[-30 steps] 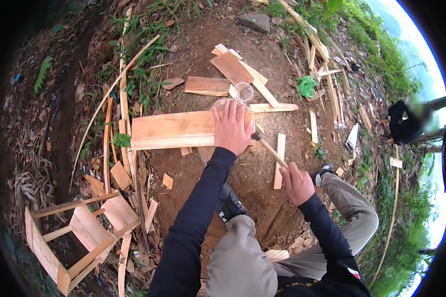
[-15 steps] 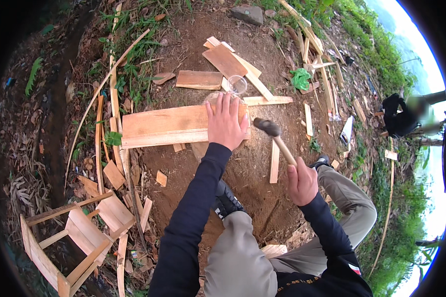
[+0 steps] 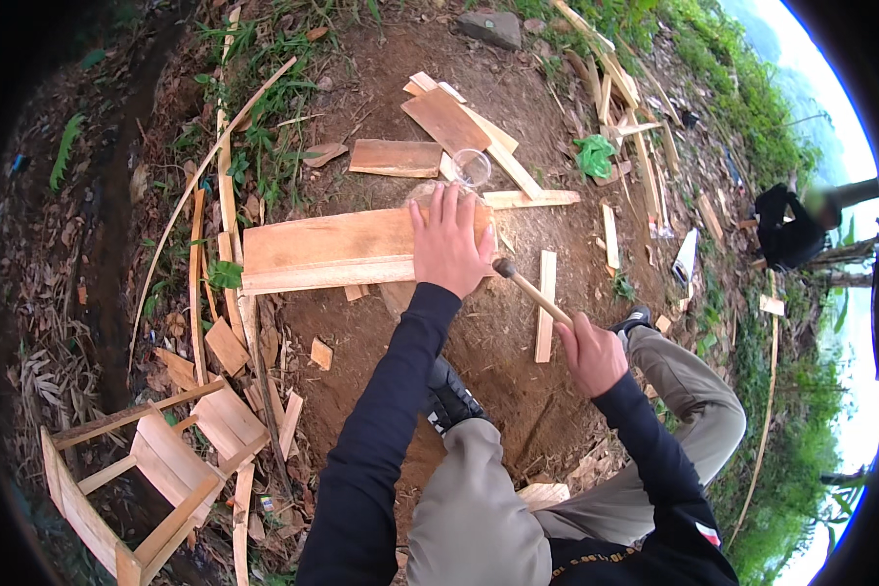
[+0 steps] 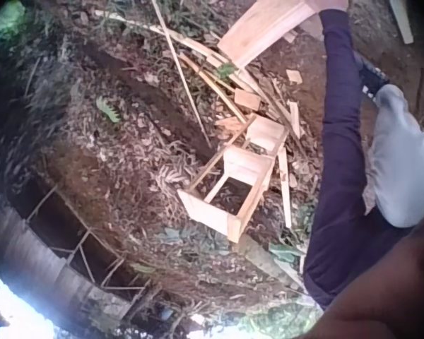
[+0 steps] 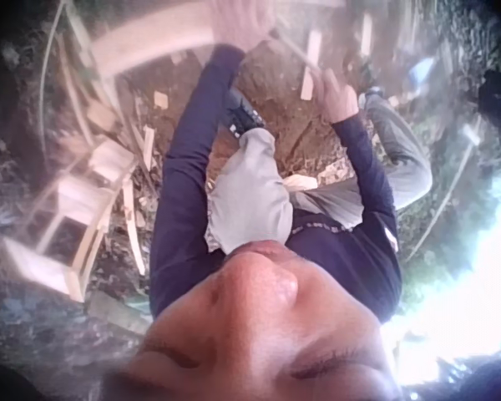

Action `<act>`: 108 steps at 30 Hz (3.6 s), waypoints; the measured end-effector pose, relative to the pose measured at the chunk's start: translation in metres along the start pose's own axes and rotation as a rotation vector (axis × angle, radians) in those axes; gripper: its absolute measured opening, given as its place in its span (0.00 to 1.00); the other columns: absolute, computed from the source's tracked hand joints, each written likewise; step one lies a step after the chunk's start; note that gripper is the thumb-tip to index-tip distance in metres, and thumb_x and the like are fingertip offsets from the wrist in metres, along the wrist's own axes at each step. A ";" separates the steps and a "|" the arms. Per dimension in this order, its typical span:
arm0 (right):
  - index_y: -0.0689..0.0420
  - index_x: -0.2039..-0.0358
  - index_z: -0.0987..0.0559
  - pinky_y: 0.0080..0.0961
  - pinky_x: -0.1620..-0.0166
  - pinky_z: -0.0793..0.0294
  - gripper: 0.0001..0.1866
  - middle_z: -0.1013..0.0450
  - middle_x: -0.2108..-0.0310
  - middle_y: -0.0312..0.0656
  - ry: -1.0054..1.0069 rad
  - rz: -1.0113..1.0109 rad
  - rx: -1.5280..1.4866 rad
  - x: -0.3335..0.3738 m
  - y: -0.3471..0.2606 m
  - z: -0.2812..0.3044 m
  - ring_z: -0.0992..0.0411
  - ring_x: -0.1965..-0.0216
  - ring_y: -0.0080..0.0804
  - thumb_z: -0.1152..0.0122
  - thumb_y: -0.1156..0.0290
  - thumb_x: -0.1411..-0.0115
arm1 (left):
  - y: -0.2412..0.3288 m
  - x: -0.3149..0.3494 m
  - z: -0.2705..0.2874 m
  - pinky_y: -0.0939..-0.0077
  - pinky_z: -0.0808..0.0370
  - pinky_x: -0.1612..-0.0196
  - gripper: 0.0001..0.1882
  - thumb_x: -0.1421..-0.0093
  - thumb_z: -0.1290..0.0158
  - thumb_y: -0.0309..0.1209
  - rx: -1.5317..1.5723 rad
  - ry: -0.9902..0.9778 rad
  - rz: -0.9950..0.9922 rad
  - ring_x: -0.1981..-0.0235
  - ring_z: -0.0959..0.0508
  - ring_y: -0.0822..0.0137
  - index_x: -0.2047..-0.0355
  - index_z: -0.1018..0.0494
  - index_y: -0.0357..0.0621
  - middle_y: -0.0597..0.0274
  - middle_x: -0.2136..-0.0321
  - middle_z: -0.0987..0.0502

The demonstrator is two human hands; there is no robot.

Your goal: The person sits on the ground and uses a hammer to drive nails into a wooden plank. They repeatedly pick up nails, position them on the wood, and strike them with the hammer. The person occasionally adjusts the plank's position on a rock used as a work surface.

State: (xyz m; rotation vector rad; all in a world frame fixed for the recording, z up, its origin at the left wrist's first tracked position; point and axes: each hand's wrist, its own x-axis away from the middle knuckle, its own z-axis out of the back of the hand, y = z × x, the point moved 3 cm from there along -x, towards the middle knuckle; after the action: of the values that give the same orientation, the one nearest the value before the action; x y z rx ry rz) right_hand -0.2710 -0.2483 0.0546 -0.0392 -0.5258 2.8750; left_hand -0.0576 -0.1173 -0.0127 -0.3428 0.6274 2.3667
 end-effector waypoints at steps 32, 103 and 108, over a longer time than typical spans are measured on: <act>0.61 0.74 0.33 0.44 0.78 0.36 0.17 0.36 0.86 0.52 0.052 -0.056 -0.301 0.001 -0.008 0.011 0.31 0.82 0.55 0.44 0.63 0.31 | -0.008 0.014 0.004 0.34 0.50 0.33 0.31 0.35 0.54 0.46 -0.146 0.057 0.109 0.30 0.45 0.48 0.37 0.37 0.41 0.47 0.35 0.39; 0.57 0.71 0.33 0.43 0.82 0.32 0.17 0.33 0.87 0.47 0.026 0.147 0.176 -0.014 0.017 0.008 0.30 0.86 0.50 0.47 0.59 0.30 | -0.007 0.015 0.002 0.38 0.51 0.31 0.35 0.38 0.53 0.46 -0.159 -0.025 0.132 0.30 0.47 0.47 0.34 0.40 0.42 0.47 0.33 0.42; 0.57 0.72 0.33 0.41 0.83 0.33 0.17 0.35 0.87 0.46 0.158 0.154 -0.081 -0.012 0.004 0.034 0.31 0.87 0.48 0.46 0.60 0.31 | -0.008 0.011 0.006 0.37 0.52 0.31 0.35 0.38 0.53 0.45 -0.148 -0.015 0.132 0.30 0.47 0.47 0.34 0.40 0.41 0.47 0.32 0.42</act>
State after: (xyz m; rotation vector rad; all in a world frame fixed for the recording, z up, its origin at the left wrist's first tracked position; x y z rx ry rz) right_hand -0.2624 -0.2666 0.0842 -0.3310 -0.6326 2.9635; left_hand -0.0613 -0.1033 -0.0146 -0.3575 0.4817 2.5477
